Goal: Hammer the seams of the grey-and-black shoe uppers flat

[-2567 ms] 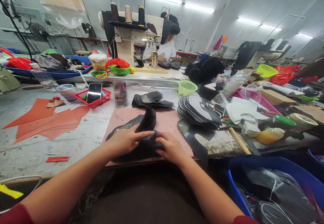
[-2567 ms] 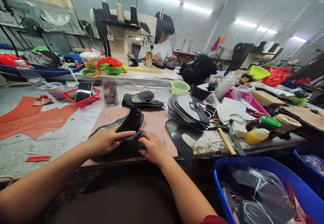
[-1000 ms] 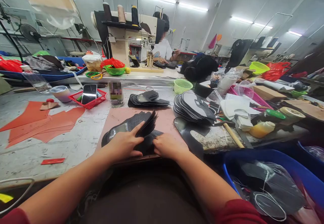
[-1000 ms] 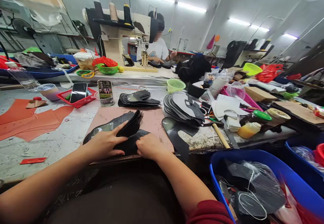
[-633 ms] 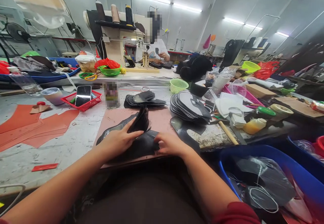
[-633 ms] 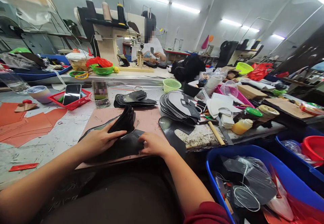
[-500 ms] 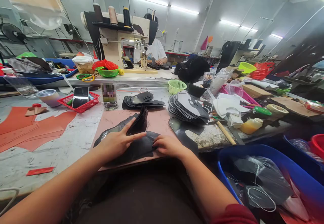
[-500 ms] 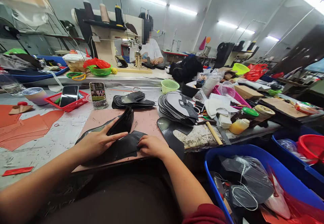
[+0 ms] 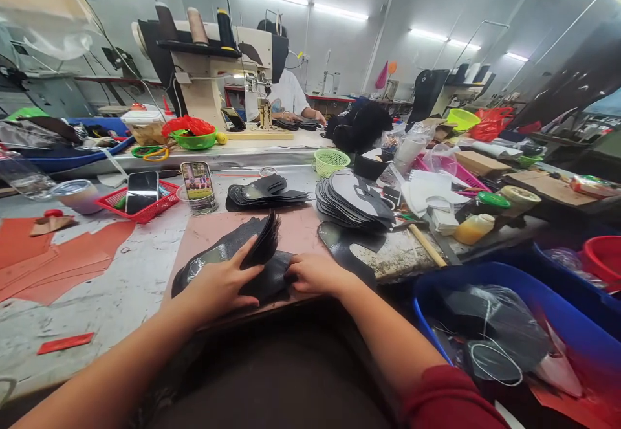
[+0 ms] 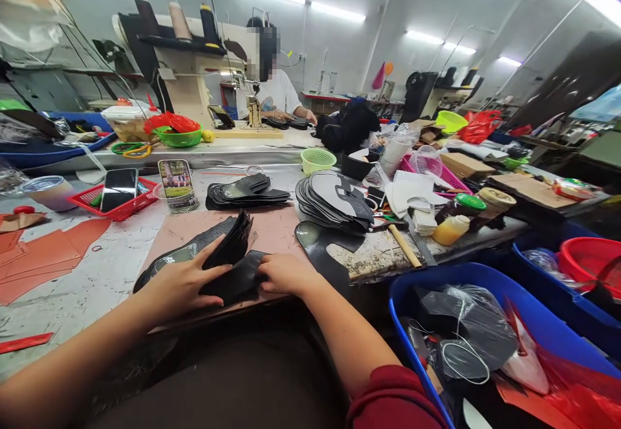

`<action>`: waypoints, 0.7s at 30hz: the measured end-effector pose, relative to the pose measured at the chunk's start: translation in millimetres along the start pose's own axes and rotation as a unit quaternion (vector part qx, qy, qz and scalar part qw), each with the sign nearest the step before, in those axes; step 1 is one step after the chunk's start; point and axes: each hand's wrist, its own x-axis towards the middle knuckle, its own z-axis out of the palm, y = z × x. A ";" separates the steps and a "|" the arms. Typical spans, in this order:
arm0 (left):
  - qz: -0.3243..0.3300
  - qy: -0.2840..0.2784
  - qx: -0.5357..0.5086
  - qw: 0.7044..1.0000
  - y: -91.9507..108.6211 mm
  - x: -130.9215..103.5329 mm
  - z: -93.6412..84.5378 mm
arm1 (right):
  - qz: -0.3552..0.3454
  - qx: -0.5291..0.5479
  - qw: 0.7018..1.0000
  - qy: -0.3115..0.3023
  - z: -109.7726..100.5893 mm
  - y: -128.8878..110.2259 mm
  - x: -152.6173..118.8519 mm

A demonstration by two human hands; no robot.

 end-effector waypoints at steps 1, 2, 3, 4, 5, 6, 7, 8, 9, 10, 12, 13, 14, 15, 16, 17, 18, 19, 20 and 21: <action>0.002 0.002 -0.001 1.000 -0.2 -0.2 1.1 | 0.003 0.000 1.000 0.005 0.0 -0.3 0.6; 0.004 0.004 -0.002 1.000 -0.1 -0.3 2.3 | 0.007 0.002 1.000 0.019 -0.2 -0.8 1.2; 0.005 0.005 -0.002 1.000 0.0 -0.4 3.6 | 0.009 0.008 0.999 0.048 -0.5 -1.5 1.6; 0.004 0.006 -0.003 1.000 0.3 -0.3 4.9 | 0.012 0.022 0.995 0.092 -0.7 -2.2 1.8; 0.001 0.009 -0.002 1.000 0.4 -0.1 6.0 | 0.017 0.042 0.988 0.147 -0.8 -2.7 1.8; -0.005 0.014 -0.001 1.000 0.4 0.3 6.7 | 0.027 0.070 0.977 0.202 -0.5 -2.7 1.4; -0.014 0.021 0.001 1.000 0.1 0.9 6.9 | 0.043 0.101 0.964 0.243 0.1 -2.0 0.8; -0.025 0.027 0.003 0.999 -0.6 1.7 6.5 | 0.059 0.130 0.956 0.258 1.2 -0.6 0.0; -0.036 0.031 0.005 0.999 -1.5 2.5 5.5 | 0.072 0.150 0.957 0.239 2.7 1.6 -0.9; -0.046 0.032 0.008 0.998 -2.6 3.2 3.9 | 0.077 0.160 0.964 0.199 4.4 4.4 -1.7; -0.059 0.022 0.013 0.998 -4.5 4.4 0.1 | 0.065 0.158 0.980 0.106 8.2 10.5 -2.6; -0.060 0.015 0.014 0.998 -5.1 4.7 -1.5 | 0.055 0.151 0.984 0.076 9.7 12.9 -2.6; -0.058 0.008 0.014 0.998 -5.2 4.8 -2.5 | 0.048 0.146 0.986 0.063 10.6 14.5 -2.2; -0.053 0.003 0.012 0.999 -4.8 4.6 -2.7 | 0.045 0.144 0.987 0.062 10.9 15.0 -1.5; -0.047 0.003 0.009 0.999 -4.1 4.2 -2.1 | 0.046 0.143 0.986 0.070 10.5 14.3 -0.5; -0.037 0.007 0.004 0.999 -2.9 3.7 -0.7 | 0.050 0.141 0.985 0.081 9.5 12.5 0.6; -0.027 0.016 -0.001 1.000 -1.6 3.1 1.1 | 0.055 0.137 0.985 0.093 7.9 9.9 1.8; -0.015 0.024 -0.006 1.000 -0.3 2.5 2.9 | 0.061 0.135 0.983 0.109 6.1 6.8 2.9; -0.006 0.029 -0.010 1.000 1.0 2.0 4.4 | 0.065 0.139 0.980 0.128 4.4 3.9 3.9; -0.003 0.030 -0.011 0.999 1.8 1.7 5.3 | 0.068 0.153 0.975 0.148 3.1 1.4 4.6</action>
